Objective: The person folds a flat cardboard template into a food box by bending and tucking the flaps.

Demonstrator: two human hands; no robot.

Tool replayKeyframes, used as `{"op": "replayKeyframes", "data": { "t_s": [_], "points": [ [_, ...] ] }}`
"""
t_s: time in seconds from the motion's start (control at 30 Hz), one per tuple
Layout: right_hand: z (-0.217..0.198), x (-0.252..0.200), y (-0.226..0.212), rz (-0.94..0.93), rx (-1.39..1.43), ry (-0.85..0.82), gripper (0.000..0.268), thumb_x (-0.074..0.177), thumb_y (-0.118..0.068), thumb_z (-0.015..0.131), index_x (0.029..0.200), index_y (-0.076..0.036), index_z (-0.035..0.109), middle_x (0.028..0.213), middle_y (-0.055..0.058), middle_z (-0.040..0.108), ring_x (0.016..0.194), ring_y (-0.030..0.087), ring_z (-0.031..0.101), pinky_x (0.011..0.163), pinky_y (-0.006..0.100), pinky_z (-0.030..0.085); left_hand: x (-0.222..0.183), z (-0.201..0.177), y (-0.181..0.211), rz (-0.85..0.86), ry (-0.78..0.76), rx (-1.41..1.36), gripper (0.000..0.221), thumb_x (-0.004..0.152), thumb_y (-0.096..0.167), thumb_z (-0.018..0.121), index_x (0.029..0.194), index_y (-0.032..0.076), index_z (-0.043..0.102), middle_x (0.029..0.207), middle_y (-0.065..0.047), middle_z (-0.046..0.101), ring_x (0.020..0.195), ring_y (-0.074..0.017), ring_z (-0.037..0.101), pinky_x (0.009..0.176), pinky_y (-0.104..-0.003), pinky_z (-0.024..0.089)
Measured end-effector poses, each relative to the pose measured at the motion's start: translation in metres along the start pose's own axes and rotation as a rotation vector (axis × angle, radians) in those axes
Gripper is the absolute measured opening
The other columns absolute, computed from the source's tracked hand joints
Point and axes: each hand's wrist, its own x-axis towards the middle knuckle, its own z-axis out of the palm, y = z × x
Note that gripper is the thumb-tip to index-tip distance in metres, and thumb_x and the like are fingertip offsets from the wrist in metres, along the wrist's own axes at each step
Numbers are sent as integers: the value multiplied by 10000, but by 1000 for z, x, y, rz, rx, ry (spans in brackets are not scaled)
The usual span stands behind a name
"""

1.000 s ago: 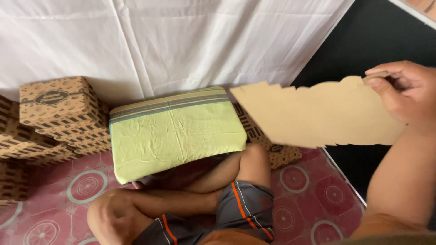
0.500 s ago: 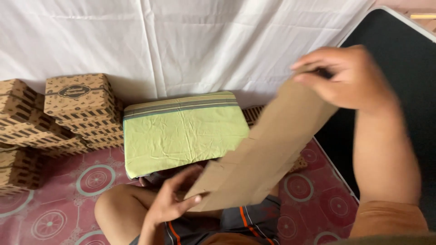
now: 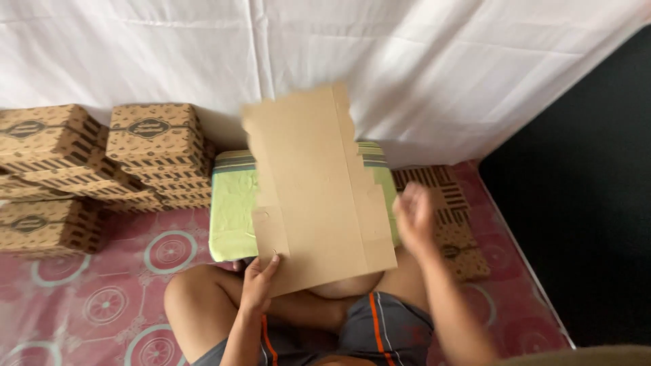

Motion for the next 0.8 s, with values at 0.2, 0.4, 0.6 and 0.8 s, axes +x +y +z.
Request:
{"op": "replayKeyframes", "data": {
  "t_s": [0.2,0.4,0.6,0.8],
  "points": [
    [28,-125,43,492,-114,-83,598,913,-376,651,1346,12,511,1192,199,650,1086,284,688,857,367,656,1,0,7,-112,147,163,366,957,90,639,1246,-133,646,1036,-260,746,823,-255,687,709,-315,537],
    [24,-140,47,750,231,-3,632,880,-187,687,1432,-14,431,1431,207,563,1118,272,658,952,357,536,-9,4,21,-90,204,201,358,934,73,656,1223,-136,635,1040,-246,729,840,-237,653,727,-307,504],
    [16,-98,8,1227,533,-243,501,933,-206,630,1314,117,585,1029,207,648,759,199,551,576,293,435,-6,4,37,-26,180,526,376,868,52,708,1214,-88,664,998,-225,773,819,-237,708,706,-305,555],
    [29,-65,-39,568,129,-237,465,918,-101,666,1374,-27,605,737,-5,586,517,55,388,459,194,324,-13,43,83,133,201,549,392,878,52,679,1250,-69,655,1062,-208,781,901,-236,736,766,-291,574]
  ]
}}
